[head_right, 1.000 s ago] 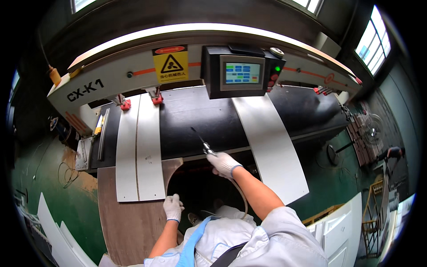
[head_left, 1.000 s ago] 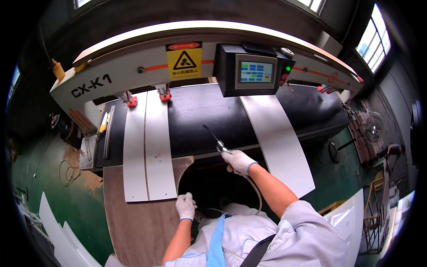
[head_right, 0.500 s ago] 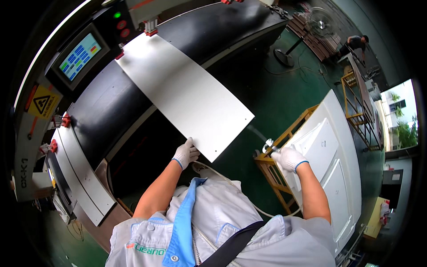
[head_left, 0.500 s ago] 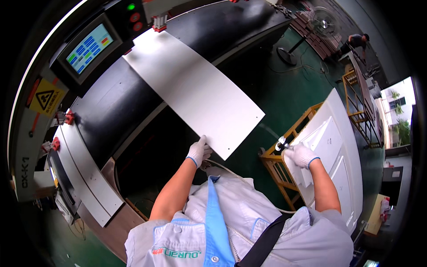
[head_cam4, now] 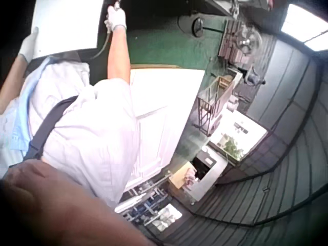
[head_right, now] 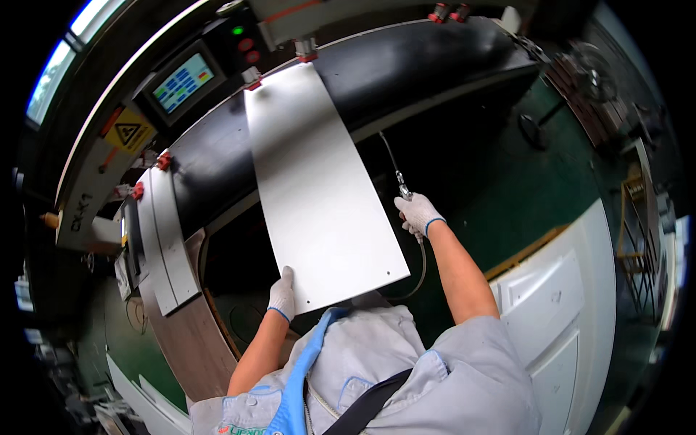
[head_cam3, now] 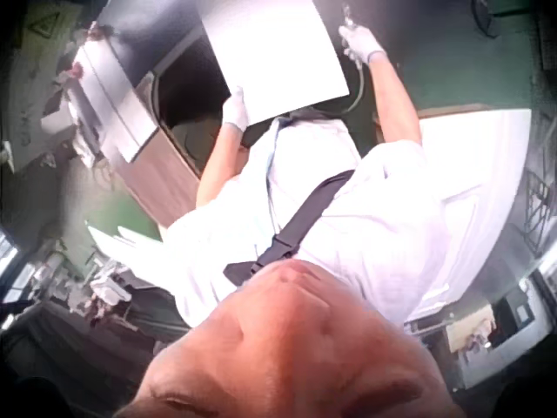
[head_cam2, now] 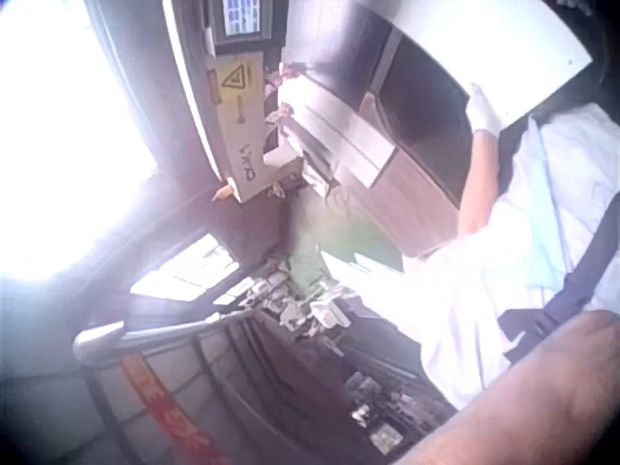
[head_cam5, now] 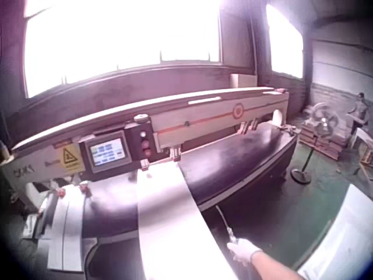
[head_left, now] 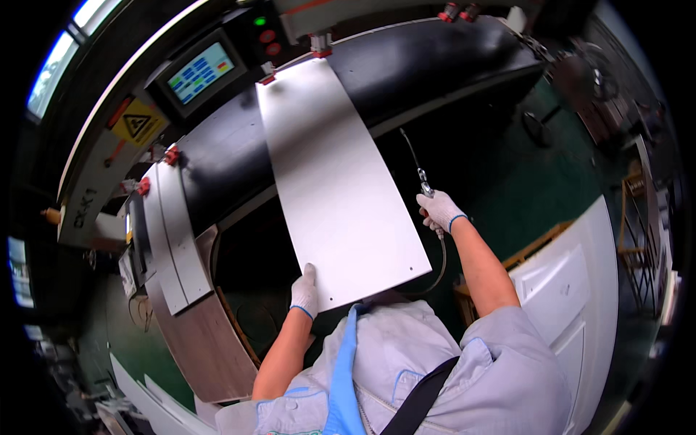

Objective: The person operates a furniture manufacturing machine to process large white panels, using a hand-held air nozzle to clean the machine bed and the surfaces of the panels before and after processing them through the machine.

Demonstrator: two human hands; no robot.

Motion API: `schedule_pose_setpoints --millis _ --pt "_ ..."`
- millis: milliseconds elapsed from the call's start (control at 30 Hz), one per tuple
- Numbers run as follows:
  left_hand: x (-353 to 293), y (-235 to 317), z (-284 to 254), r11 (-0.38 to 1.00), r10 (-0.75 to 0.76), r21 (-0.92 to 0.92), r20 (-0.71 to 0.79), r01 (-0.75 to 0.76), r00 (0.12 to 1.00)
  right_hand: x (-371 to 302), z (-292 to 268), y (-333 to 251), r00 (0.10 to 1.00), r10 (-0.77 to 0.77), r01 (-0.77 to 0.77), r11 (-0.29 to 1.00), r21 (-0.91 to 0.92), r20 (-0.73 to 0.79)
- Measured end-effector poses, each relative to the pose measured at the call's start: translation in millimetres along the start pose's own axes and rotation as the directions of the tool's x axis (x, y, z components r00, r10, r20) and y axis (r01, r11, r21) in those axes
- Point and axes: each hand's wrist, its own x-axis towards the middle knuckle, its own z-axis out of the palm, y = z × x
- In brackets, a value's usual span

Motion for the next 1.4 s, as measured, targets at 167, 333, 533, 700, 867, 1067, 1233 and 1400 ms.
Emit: schedule_pose_setpoints --millis 167,333,533,700,867,1067,1233,1400 --pt "-119 4 -24 0.991 0.042 0.129 0.019 -0.044 0.999 70 61 6 0.959 -0.280 0.264 0.849 0.458 -0.033" --pt "-226 -61 -41 0.983 0.150 0.107 0.032 -0.152 0.988 37 84 15 0.958 -0.287 0.280 0.915 0.290 -0.018" --pt "-380 -167 -60 0.968 0.218 0.187 -0.310 -0.166 0.926 -16 179 81 0.859 -0.387 0.259 0.893 0.367 0.336" --pt "-478 -264 -38 0.974 0.159 -0.015 -0.660 -0.224 0.734 -107 298 77 0.597 -0.433 0.406 0.889 0.211 0.675" --pt "-531 -302 -9 0.946 0.071 -0.096 -0.870 -0.310 0.488 -203 418 38 0.234 -0.318 0.525 0.837 0.156 0.919" --pt "-567 -344 39 0.854 -0.192 -0.191 -0.980 -0.484 0.048 -460 524 108 -0.202 -0.039 0.657 0.736 0.165 0.979" --pt "-598 -374 83 0.443 -0.387 -0.052 -0.912 -0.895 -0.138 -656 538 240 -0.532 0.233 0.720 0.630 0.291 0.814" --pt "-676 -454 85 0.224 -0.434 0.186 -0.860 -0.957 -0.269 -796 496 410 -0.621 0.494 0.743 0.618 0.257 0.608"
